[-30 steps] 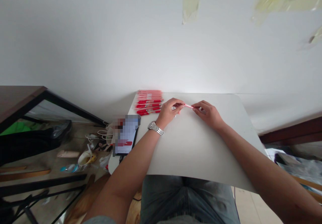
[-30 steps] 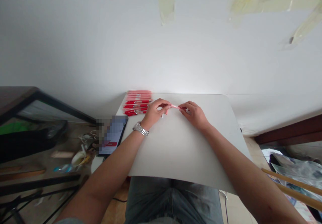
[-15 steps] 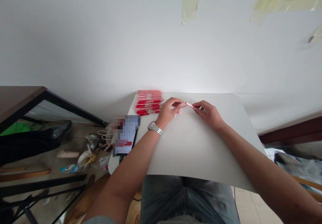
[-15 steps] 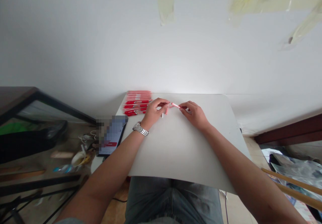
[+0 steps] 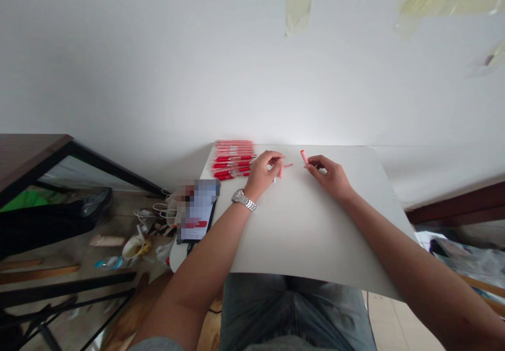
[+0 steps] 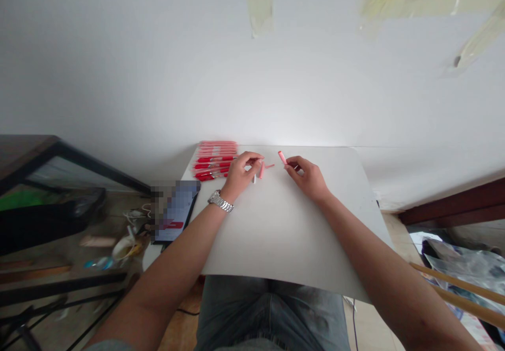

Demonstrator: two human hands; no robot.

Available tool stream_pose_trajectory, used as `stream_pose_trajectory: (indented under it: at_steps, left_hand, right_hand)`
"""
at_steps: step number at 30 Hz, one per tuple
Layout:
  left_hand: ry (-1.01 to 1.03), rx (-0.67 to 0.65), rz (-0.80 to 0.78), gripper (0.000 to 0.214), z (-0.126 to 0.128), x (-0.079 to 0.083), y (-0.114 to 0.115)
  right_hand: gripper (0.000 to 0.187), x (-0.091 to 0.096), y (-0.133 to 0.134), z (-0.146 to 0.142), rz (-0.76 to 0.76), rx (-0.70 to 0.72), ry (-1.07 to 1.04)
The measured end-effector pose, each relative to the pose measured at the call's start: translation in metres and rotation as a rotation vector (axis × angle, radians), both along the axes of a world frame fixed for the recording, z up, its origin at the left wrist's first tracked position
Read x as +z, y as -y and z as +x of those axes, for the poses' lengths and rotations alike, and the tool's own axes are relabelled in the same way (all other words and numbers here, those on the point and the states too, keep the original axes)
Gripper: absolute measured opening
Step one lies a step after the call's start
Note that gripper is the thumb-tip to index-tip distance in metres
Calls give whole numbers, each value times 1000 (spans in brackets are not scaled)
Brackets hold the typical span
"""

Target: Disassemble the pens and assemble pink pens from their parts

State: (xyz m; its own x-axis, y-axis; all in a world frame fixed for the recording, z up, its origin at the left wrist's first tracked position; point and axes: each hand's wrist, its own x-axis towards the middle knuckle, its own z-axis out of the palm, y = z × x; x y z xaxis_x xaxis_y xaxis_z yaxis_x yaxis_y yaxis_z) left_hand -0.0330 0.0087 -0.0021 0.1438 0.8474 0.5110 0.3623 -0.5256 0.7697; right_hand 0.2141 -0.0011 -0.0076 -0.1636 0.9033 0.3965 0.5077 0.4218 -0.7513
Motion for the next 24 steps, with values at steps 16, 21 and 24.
stream_pose_trajectory:
  at_steps: [16, 21, 24]
  left_hand:
    - [-332, 94, 115, 14, 4, -1, 4]
    - [-427, 128, 134, 11, 8, -2, 5]
    - [-498, 146, 118, 11, 10, 0, 6]
  right_hand:
    - [30, -5, -3, 2, -50, -46, -106]
    - [30, -6, -4, 0, -36, -37, -109]
    - [31, -6, -5, 0, -32, -39, -114]
